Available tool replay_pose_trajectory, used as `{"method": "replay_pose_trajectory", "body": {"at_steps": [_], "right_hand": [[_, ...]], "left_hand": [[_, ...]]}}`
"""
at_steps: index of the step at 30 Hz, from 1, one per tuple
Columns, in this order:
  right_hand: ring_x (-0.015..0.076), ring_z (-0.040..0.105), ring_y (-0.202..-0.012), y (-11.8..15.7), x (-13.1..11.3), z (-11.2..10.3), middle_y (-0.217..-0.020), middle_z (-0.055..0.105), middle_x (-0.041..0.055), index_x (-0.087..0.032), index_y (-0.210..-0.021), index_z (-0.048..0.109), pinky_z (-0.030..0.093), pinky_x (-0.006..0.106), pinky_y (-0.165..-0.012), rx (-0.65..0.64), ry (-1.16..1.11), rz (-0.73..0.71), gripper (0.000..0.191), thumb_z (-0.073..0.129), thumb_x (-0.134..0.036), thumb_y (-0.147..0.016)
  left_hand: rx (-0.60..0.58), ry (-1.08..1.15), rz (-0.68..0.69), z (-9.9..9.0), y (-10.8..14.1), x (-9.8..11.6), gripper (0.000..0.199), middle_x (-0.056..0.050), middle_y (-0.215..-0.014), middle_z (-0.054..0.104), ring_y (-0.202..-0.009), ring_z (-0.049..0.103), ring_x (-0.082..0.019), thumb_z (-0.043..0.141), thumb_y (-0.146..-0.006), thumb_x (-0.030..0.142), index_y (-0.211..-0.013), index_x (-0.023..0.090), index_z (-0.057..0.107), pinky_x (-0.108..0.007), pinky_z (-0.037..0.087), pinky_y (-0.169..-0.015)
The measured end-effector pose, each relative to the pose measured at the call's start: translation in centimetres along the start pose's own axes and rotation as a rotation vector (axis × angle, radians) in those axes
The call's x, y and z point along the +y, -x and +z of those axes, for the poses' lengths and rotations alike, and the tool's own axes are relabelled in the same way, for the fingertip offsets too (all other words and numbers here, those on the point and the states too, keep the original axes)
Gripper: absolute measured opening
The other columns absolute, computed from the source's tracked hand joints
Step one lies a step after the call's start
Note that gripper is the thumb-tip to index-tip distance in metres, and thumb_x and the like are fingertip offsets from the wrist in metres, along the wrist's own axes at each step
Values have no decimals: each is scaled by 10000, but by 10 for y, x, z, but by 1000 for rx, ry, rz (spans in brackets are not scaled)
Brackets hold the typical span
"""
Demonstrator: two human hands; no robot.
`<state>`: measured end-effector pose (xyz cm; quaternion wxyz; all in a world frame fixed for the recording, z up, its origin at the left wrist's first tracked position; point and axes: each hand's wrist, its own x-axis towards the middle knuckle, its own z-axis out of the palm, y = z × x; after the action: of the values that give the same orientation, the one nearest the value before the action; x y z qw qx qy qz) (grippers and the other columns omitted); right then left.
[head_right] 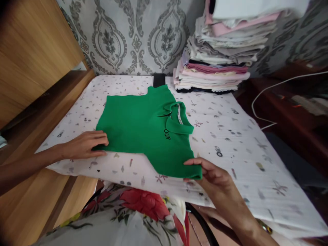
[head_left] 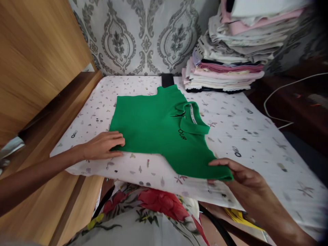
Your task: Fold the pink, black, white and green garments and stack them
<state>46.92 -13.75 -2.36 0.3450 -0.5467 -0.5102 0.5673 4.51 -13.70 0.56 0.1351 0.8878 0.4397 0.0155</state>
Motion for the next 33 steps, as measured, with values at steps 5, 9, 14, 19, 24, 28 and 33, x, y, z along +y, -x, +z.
{"method": "replay_pose_trajectory", "body": {"at_steps": [5,9,14,19,24,28,33], "right_hand": [[159,702,-647,-18,-25,11,-751,732,43,-238,-687,760,598,224,-597,75,-262,-76,252,859,-461,-623],[151,720,-657,-35,-42,17,-753,748,47,-229,-692,761,585,182,-570,128,-407,17,276,904,-425,-561],[136,721,-674,-47,-42,16,-764,760,25,-225,-669,723,576,172,-587,131,-460,66,267,904,-392,-564],[168,714,-660,-33,-29,1,-735,760,54,-212,-815,728,562,236,-575,-145,-181,52,289,803,-475,-720],[140,704,-661,-24,-31,-9,-746,761,65,-176,-875,702,532,221,-582,-441,-12,80,327,710,-498,-822],[142,721,-694,-57,-42,-5,-778,761,53,-174,-820,658,542,218,-595,-422,-116,97,273,733,-436,-817],[172,742,-827,-117,-55,10,-902,767,63,-192,-991,595,590,261,-707,-177,-338,122,222,724,-262,-824]], "left_hand": [[-66,-5,-152,-2,10,-7,241,-73,-1129,602,-1014,568,-211,449,-908,226,-1126,209,550,-287,438,-830],[-84,225,-299,-12,7,-24,326,-43,-1079,641,-920,597,-173,404,-856,184,-1159,211,523,-254,437,-795],[-100,466,-391,-23,4,-37,287,-30,-951,641,-797,566,-148,436,-873,355,-1060,184,570,-215,421,-679],[-189,496,-395,-24,10,-32,332,-28,-880,660,-778,575,-169,485,-870,462,-971,189,645,-223,414,-667],[-171,572,-444,-13,17,-35,348,-38,-920,686,-799,602,-201,530,-839,516,-956,227,685,-240,449,-685],[-139,689,-507,-8,15,-50,374,-25,-833,636,-746,579,-187,536,-819,573,-921,238,669,-231,460,-626],[-40,683,-642,-2,7,-65,438,-23,-801,581,-680,538,-166,542,-779,621,-951,231,645,-236,486,-567]]}}
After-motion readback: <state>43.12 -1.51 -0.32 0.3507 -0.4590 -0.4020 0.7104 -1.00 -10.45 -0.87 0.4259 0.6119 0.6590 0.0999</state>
